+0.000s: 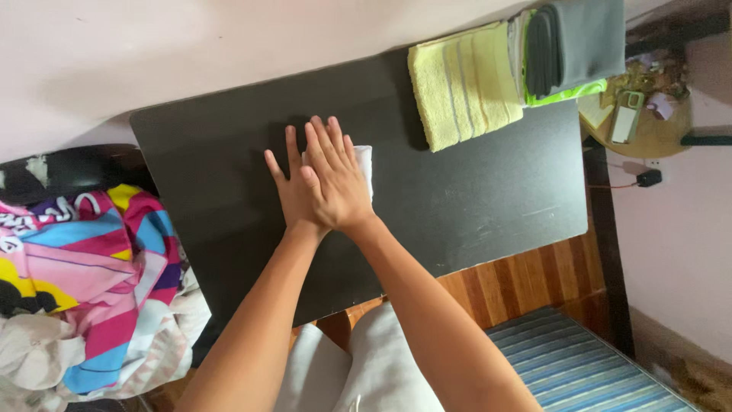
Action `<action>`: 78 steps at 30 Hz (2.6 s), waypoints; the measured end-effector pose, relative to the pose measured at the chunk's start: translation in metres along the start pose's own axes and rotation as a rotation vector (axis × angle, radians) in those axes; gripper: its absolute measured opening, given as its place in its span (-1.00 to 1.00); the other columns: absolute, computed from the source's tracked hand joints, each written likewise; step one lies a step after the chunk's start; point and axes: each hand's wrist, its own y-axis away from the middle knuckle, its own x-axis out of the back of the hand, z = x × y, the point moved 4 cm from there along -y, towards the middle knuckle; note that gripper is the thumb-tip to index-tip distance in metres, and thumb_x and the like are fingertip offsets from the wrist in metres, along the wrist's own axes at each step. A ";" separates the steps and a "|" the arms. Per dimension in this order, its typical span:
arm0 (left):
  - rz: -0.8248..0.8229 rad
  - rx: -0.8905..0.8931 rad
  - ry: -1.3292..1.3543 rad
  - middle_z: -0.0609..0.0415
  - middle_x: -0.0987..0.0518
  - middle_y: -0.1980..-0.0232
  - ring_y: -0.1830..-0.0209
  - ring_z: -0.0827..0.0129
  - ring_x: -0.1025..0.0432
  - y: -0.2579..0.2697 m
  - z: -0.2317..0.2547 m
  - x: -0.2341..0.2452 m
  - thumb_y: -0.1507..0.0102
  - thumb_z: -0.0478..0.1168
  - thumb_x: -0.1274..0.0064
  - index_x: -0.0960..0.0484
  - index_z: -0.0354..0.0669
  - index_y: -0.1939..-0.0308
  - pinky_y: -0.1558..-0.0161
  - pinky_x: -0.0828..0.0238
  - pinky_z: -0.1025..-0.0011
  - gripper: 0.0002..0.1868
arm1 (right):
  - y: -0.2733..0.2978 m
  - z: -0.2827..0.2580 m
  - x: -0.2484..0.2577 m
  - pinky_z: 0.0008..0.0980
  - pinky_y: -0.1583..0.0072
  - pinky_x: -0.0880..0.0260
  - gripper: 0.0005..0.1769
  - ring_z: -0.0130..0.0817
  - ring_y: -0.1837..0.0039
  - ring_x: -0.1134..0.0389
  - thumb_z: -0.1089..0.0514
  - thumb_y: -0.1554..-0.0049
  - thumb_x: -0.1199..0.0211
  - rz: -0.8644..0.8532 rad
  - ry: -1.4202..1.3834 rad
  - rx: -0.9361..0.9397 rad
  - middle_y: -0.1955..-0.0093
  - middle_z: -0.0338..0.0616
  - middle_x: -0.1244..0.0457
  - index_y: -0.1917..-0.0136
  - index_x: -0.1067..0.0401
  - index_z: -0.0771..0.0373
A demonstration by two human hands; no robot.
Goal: The person folds several towels one by one on a black table. They smooth each towel, fold it in half multiple times, and stack the finished towels on the right side of the table.
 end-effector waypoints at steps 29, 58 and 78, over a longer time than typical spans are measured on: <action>0.109 -0.049 0.029 0.08 0.16 -0.68 -0.64 -0.05 0.34 0.019 -0.037 0.006 -0.47 0.08 0.34 0.00 0.03 -0.60 -0.41 0.56 -0.45 -0.36 | 0.004 0.016 0.002 0.10 -0.68 0.36 -0.24 0.05 -0.78 0.33 -0.23 -0.39 0.32 0.014 -0.125 0.028 -0.75 -0.02 0.16 -0.70 0.14 0.20; -0.161 0.680 1.172 -0.18 -0.65 -0.03 -0.01 0.23 -0.57 0.027 0.021 0.032 0.03 -0.24 -0.40 -0.49 -0.38 -0.11 -0.07 -0.49 0.35 -0.32 | 0.064 0.077 0.081 -0.36 -0.04 -0.42 -0.54 -0.29 -0.01 -0.43 0.27 -0.01 -0.36 -0.240 -1.259 -0.819 -0.01 -0.04 -0.39 -0.18 -0.46 0.47; 0.216 0.415 0.920 -0.08 -0.67 0.31 0.32 0.22 -0.59 -0.208 0.321 0.031 -0.28 -0.24 -0.19 -0.46 -0.23 -0.10 0.21 -0.47 0.25 -0.64 | -0.060 0.270 0.368 -0.26 0.15 -0.56 -0.38 -0.20 0.12 -0.49 -0.21 -0.26 -0.09 0.198 -0.201 -0.674 0.08 0.09 -0.37 -0.25 -0.31 0.41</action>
